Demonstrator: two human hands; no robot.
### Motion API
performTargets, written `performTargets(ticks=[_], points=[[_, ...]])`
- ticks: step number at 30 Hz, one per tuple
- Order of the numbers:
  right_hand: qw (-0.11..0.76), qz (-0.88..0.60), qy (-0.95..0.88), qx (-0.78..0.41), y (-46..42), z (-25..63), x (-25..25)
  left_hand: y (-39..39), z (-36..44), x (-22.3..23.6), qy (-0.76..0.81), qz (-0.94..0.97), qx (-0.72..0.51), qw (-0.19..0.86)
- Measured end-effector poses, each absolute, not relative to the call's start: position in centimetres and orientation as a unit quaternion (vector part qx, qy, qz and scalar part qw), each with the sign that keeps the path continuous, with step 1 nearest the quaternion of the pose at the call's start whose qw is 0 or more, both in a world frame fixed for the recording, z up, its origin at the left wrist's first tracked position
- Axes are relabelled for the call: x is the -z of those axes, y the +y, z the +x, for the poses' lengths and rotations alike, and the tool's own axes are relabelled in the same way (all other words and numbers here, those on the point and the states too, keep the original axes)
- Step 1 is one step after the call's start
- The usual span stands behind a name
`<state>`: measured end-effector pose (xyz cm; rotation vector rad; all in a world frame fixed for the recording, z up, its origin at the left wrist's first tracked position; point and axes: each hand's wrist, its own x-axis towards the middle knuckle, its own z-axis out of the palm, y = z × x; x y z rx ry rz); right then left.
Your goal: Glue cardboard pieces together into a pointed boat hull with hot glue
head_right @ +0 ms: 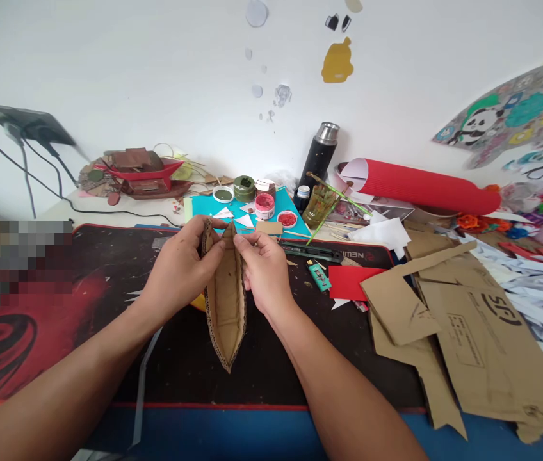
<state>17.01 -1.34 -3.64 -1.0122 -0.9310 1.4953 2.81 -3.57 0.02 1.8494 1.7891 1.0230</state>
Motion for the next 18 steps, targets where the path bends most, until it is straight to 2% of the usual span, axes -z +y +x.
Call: performTargets(ticks=[18], points=[[0.525, -0.425, -0.389, -0.626, -1.37, 17.03, 3.69, -3.46, 2.79, 0.22, 0.628, 0.648, -0.385, 0.194]])
